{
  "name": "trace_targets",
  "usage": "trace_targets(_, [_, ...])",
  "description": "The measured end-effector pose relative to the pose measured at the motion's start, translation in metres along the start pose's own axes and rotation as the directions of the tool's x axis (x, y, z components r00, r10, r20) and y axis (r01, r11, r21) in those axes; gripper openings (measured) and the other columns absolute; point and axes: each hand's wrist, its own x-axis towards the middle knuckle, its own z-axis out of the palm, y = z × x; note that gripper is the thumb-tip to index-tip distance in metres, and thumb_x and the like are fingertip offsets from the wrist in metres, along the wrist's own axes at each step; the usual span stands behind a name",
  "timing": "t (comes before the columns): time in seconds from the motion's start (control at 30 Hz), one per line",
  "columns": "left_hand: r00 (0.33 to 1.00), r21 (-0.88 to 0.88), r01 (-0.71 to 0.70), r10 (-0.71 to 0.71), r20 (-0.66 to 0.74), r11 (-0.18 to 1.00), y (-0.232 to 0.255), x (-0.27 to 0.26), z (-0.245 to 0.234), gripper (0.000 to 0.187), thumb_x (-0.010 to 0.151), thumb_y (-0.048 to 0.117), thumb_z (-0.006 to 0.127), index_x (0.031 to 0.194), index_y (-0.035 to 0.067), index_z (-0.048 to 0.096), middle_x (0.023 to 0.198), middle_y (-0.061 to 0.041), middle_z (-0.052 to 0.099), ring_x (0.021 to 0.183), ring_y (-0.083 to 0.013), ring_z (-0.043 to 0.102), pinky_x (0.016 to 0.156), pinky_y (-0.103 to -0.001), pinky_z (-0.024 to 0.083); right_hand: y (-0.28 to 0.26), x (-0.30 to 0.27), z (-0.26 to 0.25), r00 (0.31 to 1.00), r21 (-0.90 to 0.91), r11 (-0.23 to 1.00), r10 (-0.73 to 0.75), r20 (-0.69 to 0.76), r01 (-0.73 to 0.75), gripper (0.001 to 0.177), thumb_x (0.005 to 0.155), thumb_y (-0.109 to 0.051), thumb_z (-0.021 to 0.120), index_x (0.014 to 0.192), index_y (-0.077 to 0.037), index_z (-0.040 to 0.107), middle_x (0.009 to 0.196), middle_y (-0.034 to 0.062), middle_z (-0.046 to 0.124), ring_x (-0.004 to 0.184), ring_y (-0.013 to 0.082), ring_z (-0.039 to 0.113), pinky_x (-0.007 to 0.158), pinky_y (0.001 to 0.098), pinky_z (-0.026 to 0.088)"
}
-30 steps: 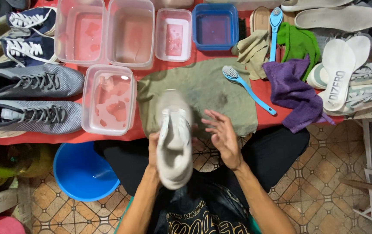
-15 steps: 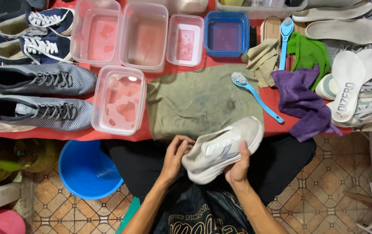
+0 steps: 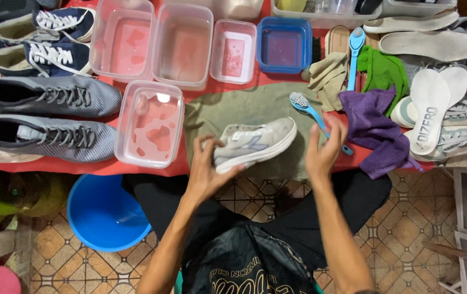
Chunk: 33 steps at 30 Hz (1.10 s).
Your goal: The person cleans the soles and upper parts of various shoes using a brush, a cloth, and cleaning solutions from containers.
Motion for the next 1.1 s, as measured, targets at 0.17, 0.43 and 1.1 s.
trace_targets(0.17, [0.982, 0.256, -0.160, 0.180, -0.054, 0.953, -0.009, 0.017, 0.004, 0.060, 0.082, 0.041, 0.083, 0.117, 0.000, 0.058, 0.134, -0.031, 0.044, 0.127, -0.0555, 0.048, 0.109, -0.066, 0.037, 0.028, 0.027, 0.011, 0.968, -0.496, 0.863, 0.037, 0.249, 0.095, 0.033, 0.097, -0.026, 0.074, 0.128, -0.016, 0.071, 0.109, 0.0059, 0.063, 0.104, 0.0346, 0.056, 0.087, 0.0535, 0.040])
trace_targets(0.43, [0.959, 0.244, -0.224, 0.257, -0.115, 0.944, -0.058, 0.016, 0.026, 0.091, 0.071, 0.051, 0.090, 0.132, -0.004, 0.052, 0.118, -0.026, 0.052, 0.119, -0.0502, 0.053, 0.115, -0.066, 0.032, -0.042, 0.067, 0.013, 0.903, -0.152, 0.948, -0.205, 0.379, 0.279, 0.024, 0.108, -0.036, 0.072, 0.121, -0.015, 0.074, 0.092, 0.0070, 0.065, 0.087, 0.0349, 0.066, 0.079, 0.0425, 0.049])
trace_targets(1.1, [0.991, 0.086, -0.130, 0.132, -0.019, 0.988, -0.081, 0.016, 0.031, 0.081, 0.082, 0.062, 0.068, 0.138, 0.004, 0.059, 0.133, -0.024, 0.064, 0.132, -0.0453, 0.054, 0.122, -0.061, 0.028, -0.237, 0.018, 0.211, 0.243, 0.092, 0.397, -0.711, 0.660, 0.913, 0.014, 0.089, -0.025, 0.066, 0.078, -0.024, 0.073, 0.084, 0.0039, 0.058, 0.078, 0.0256, 0.060, 0.086, 0.0464, 0.037])
